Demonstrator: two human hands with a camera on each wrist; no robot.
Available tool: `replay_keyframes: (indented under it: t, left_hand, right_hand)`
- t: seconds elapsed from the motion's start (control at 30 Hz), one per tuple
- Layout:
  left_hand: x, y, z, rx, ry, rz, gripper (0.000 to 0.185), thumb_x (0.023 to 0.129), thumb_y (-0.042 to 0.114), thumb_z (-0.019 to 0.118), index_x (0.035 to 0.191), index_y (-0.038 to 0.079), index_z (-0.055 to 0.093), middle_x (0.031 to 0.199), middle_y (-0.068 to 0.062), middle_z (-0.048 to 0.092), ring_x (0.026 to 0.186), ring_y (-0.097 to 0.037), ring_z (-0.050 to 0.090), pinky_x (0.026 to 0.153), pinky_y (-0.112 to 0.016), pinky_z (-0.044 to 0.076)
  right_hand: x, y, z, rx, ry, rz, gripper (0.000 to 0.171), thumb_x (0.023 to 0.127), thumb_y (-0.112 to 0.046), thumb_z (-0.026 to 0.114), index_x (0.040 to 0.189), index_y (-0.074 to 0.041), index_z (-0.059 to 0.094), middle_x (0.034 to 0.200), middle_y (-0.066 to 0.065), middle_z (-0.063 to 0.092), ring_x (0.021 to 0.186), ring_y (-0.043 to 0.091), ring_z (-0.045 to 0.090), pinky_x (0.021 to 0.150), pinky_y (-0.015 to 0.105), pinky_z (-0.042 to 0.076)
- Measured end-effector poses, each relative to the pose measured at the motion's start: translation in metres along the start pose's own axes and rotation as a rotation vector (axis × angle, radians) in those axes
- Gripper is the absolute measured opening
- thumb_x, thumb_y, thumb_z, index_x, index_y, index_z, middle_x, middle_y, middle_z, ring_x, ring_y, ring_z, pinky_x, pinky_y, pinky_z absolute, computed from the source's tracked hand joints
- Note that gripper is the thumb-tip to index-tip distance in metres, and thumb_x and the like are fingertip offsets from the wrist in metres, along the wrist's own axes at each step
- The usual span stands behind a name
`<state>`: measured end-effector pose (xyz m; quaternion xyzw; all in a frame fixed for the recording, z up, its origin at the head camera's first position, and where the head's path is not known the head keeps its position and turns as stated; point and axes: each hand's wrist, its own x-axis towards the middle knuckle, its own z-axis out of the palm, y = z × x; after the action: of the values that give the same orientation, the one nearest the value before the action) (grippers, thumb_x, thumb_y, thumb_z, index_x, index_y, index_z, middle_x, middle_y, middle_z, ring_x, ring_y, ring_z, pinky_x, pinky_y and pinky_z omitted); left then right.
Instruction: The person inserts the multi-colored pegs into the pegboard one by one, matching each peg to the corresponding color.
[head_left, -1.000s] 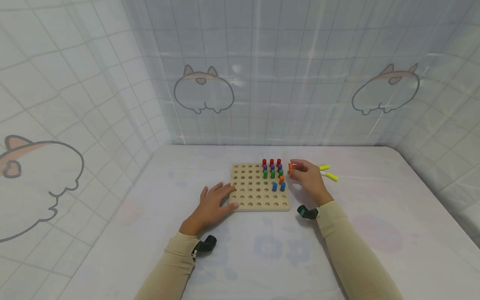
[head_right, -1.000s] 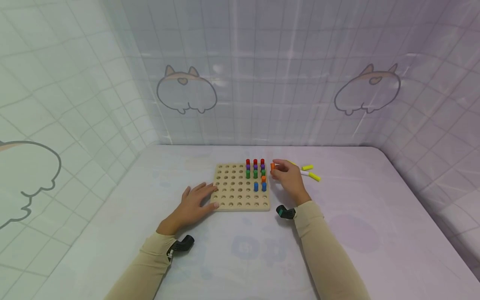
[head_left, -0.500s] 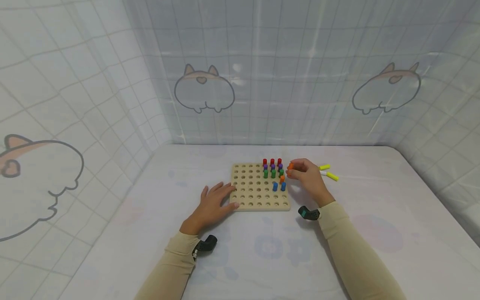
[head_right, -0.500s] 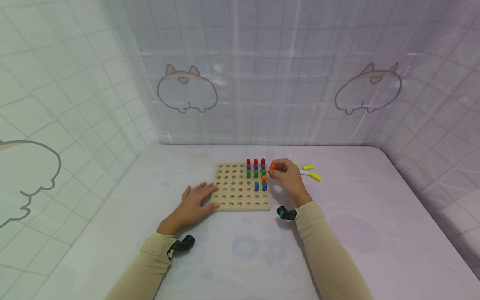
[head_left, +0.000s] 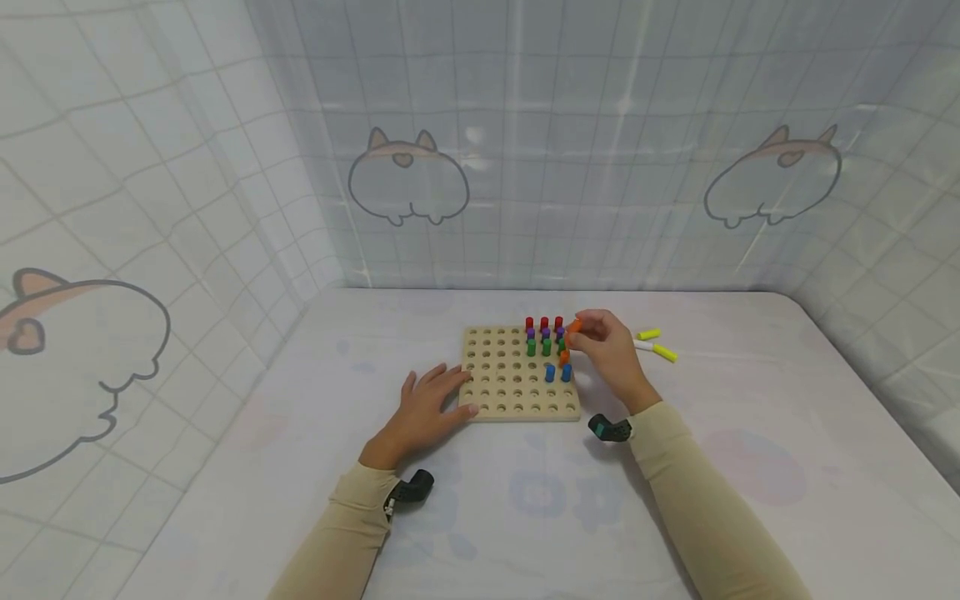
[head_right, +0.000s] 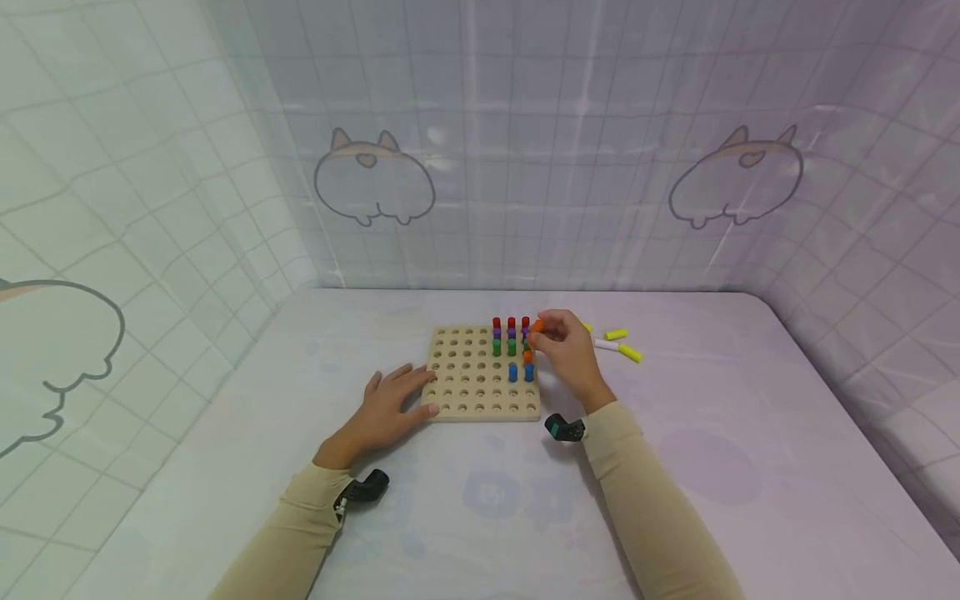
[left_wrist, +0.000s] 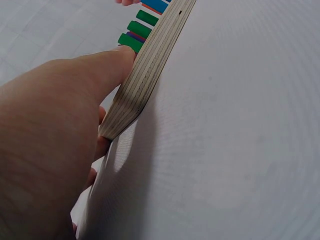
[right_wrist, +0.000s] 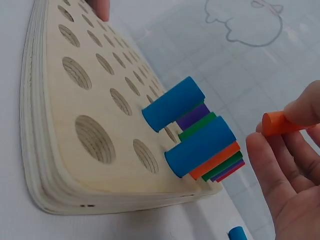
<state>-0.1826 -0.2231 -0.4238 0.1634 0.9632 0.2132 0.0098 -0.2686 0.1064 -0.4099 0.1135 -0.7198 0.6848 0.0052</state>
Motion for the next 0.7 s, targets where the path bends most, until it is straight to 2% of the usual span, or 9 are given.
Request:
replay_keyframes:
  t: [0.2, 0.43, 0.7]
  left_hand:
    - [0.0005, 0.0003, 0.0001, -0.003, 0.001, -0.002, 0.066, 0.096, 0.053, 0.058, 0.152, 0.019, 0.046, 0.158, -0.004, 0.039, 0.149, -0.030, 0.024, 0.115, -0.067, 0.001]
    - [-0.0003, 0.0022, -0.0012, -0.002, 0.002, -0.004, 0.065, 0.096, 0.052, 0.058, 0.151, 0.019, 0.046, 0.158, -0.004, 0.040, 0.149, -0.031, 0.024, 0.115, -0.067, 0.001]
    - [-0.0006, 0.0036, -0.0025, -0.003, -0.010, -0.013, 0.066, 0.097, 0.053, 0.057, 0.152, 0.020, 0.045, 0.159, -0.003, 0.038, 0.149, -0.029, 0.023, 0.115, -0.066, 0.000]
  right_hand:
    - [0.0006, -0.0006, 0.0029, -0.023, -0.027, -0.026, 0.034, 0.097, -0.012, 0.068, 0.128, -0.002, 0.059, 0.120, 0.020, 0.063, 0.106, 0.026, 0.062, 0.090, 0.024, 0.053]
    - [0.0024, -0.0002, 0.0051, -0.154, -0.072, -0.041, 0.035, 0.097, -0.014, 0.069, 0.127, 0.001, 0.059, 0.119, 0.014, 0.066, 0.107, 0.026, 0.062, 0.095, 0.032, 0.052]
    - [0.0043, -0.0022, 0.0066, -0.226, -0.112, -0.027, 0.027, 0.096, -0.012, 0.069, 0.121, -0.002, 0.062, 0.116, 0.009, 0.067, 0.104, 0.026, 0.063, 0.092, 0.037, 0.054]
